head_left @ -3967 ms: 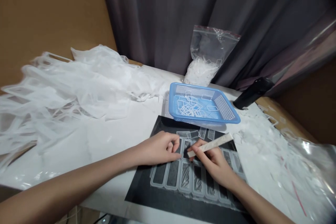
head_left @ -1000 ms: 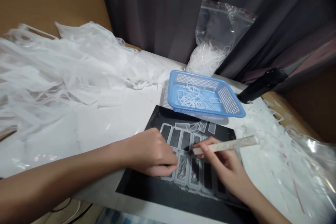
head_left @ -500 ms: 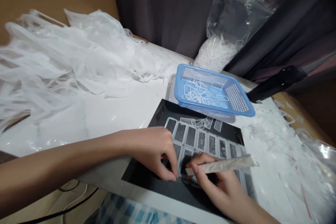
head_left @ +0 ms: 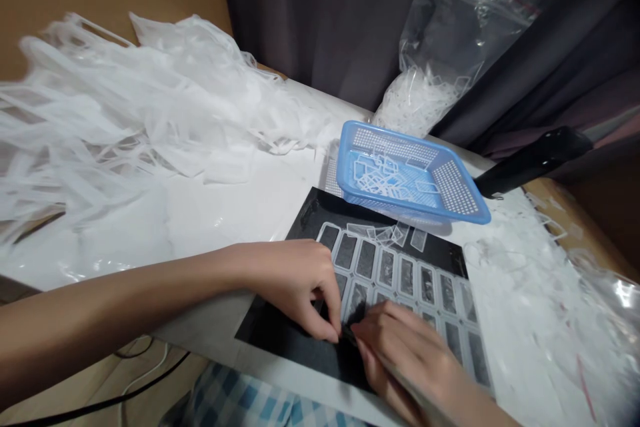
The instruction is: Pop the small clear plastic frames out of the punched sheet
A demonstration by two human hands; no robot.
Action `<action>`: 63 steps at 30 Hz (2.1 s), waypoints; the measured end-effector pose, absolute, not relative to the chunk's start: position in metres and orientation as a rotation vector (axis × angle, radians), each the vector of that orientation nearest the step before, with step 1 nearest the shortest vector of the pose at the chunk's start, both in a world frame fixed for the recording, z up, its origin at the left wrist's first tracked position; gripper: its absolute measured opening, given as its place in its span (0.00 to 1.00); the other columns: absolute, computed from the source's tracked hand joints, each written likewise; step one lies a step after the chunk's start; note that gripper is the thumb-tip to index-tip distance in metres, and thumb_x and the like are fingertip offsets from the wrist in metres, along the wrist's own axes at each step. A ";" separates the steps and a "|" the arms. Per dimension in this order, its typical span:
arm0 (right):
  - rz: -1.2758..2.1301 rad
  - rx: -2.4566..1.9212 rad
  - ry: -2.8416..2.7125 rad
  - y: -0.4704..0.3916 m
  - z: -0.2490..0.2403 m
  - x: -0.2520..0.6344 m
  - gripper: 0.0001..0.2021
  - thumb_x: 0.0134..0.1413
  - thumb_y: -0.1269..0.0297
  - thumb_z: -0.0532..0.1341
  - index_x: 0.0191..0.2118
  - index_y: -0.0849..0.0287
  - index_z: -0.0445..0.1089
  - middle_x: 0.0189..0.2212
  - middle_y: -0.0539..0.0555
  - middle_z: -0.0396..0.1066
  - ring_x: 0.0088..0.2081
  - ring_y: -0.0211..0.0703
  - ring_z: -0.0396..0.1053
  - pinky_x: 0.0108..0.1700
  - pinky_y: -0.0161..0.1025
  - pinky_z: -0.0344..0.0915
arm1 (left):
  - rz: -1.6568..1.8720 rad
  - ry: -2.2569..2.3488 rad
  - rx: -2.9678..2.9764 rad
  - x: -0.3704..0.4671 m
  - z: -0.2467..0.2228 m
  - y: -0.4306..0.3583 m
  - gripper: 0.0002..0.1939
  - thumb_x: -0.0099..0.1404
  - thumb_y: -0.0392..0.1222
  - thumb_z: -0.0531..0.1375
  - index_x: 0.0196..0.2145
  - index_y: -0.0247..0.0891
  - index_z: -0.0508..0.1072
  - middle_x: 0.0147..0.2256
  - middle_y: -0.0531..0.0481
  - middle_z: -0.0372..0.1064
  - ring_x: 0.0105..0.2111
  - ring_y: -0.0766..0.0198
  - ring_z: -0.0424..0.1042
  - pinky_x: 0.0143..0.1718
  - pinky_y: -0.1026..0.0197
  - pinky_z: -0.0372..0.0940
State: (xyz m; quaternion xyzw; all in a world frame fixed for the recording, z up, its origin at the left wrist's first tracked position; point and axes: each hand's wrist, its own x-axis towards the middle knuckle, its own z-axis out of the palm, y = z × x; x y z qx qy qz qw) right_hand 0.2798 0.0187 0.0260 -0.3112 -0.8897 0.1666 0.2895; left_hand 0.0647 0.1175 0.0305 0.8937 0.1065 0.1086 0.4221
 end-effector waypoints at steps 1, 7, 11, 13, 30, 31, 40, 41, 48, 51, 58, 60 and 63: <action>0.321 -0.811 -2.407 0.017 0.024 0.279 0.08 0.62 0.78 0.56 0.42 0.65 0.70 0.29 0.57 0.73 0.32 0.44 0.70 0.34 0.39 0.70 | 0.273 0.265 2.233 0.065 0.030 0.118 0.05 0.55 0.34 0.69 0.29 0.45 0.82 0.15 0.60 0.63 0.16 0.74 0.57 0.18 0.69 0.51; -0.105 -0.774 -2.580 0.016 0.032 0.277 0.10 0.65 0.75 0.54 0.40 0.66 0.73 0.34 0.59 0.78 0.36 0.49 0.75 0.36 0.43 0.73 | 0.248 0.251 2.220 0.064 0.032 0.119 0.06 0.55 0.34 0.69 0.29 0.45 0.81 0.15 0.61 0.61 0.16 0.74 0.58 0.17 0.69 0.50; -0.192 -0.819 -2.616 0.017 0.035 0.278 0.14 0.68 0.73 0.50 0.43 0.65 0.73 0.42 0.61 0.79 0.43 0.54 0.77 0.41 0.45 0.76 | 0.234 0.274 2.210 0.064 0.033 0.120 0.07 0.53 0.33 0.70 0.29 0.44 0.81 0.13 0.62 0.58 0.15 0.74 0.56 0.17 0.69 0.49; -0.174 -0.835 -2.628 0.017 0.033 0.280 0.14 0.68 0.73 0.50 0.43 0.66 0.73 0.43 0.62 0.79 0.44 0.56 0.77 0.41 0.46 0.77 | 0.227 0.279 2.204 0.064 0.034 0.119 0.07 0.53 0.33 0.70 0.29 0.43 0.81 0.13 0.62 0.56 0.15 0.74 0.55 0.16 0.69 0.49; -0.232 -1.475 -2.094 0.068 0.046 0.345 0.11 0.67 0.67 0.55 0.51 0.59 0.69 0.42 0.59 0.75 0.42 0.50 0.74 0.42 0.44 0.71 | 0.275 0.257 2.166 0.063 0.031 0.118 0.06 0.55 0.34 0.68 0.31 0.43 0.82 0.13 0.60 0.58 0.14 0.73 0.56 0.18 0.68 0.51; -0.163 -1.481 -2.069 0.070 0.046 0.345 0.10 0.67 0.66 0.55 0.49 0.58 0.70 0.41 0.58 0.75 0.42 0.49 0.74 0.42 0.43 0.70 | 0.304 0.260 2.170 0.063 0.030 0.116 0.05 0.56 0.35 0.67 0.31 0.42 0.82 0.13 0.59 0.59 0.14 0.73 0.56 0.18 0.68 0.52; 0.734 -1.392 -2.000 0.062 0.037 0.317 0.12 0.68 0.62 0.55 0.35 0.58 0.71 0.33 0.54 0.72 0.36 0.44 0.71 0.38 0.39 0.66 | 0.606 0.290 2.535 0.068 0.023 0.117 0.19 0.63 0.47 0.63 0.50 0.38 0.75 0.47 0.42 0.73 0.48 0.53 0.69 0.51 0.52 0.60; 0.775 -1.402 -1.989 0.061 0.036 0.316 0.13 0.68 0.62 0.55 0.35 0.58 0.72 0.32 0.54 0.72 0.35 0.44 0.72 0.37 0.38 0.66 | 0.562 0.288 2.558 0.068 0.021 0.118 0.22 0.64 0.48 0.63 0.53 0.38 0.72 0.51 0.41 0.71 0.52 0.51 0.67 0.55 0.50 0.58; 0.833 -1.398 -1.943 0.059 0.034 0.318 0.14 0.68 0.60 0.55 0.33 0.58 0.71 0.33 0.54 0.73 0.36 0.44 0.72 0.37 0.37 0.66 | 0.459 0.301 2.583 0.067 0.015 0.119 0.28 0.64 0.51 0.62 0.59 0.37 0.67 0.58 0.41 0.66 0.57 0.48 0.63 0.59 0.46 0.56; 0.845 -1.401 -1.920 0.059 0.035 0.317 0.14 0.68 0.60 0.55 0.34 0.58 0.72 0.32 0.53 0.72 0.36 0.43 0.71 0.37 0.37 0.65 | 0.427 0.318 2.597 0.067 0.015 0.119 0.29 0.65 0.52 0.61 0.59 0.37 0.67 0.59 0.40 0.64 0.57 0.47 0.62 0.59 0.46 0.55; 0.845 -1.371 -1.966 0.057 0.035 0.317 0.12 0.68 0.62 0.55 0.35 0.57 0.72 0.32 0.52 0.72 0.35 0.42 0.71 0.37 0.37 0.65 | 0.406 0.330 2.605 0.066 0.015 0.119 0.28 0.65 0.52 0.60 0.60 0.38 0.67 0.59 0.38 0.63 0.57 0.46 0.61 0.59 0.44 0.54; 0.837 -1.365 -1.991 0.056 0.035 0.318 0.11 0.68 0.63 0.55 0.35 0.57 0.72 0.32 0.52 0.72 0.35 0.42 0.71 0.37 0.37 0.65 | 0.399 0.333 2.604 0.066 0.015 0.119 0.28 0.65 0.52 0.60 0.60 0.38 0.67 0.59 0.38 0.63 0.57 0.46 0.61 0.59 0.44 0.54; 0.789 -1.345 -2.057 0.056 0.036 0.317 0.11 0.69 0.64 0.54 0.36 0.57 0.71 0.32 0.53 0.72 0.35 0.42 0.71 0.36 0.37 0.65 | 0.395 0.333 2.602 0.066 0.015 0.119 0.28 0.65 0.52 0.60 0.59 0.38 0.67 0.59 0.38 0.63 0.58 0.46 0.61 0.60 0.44 0.53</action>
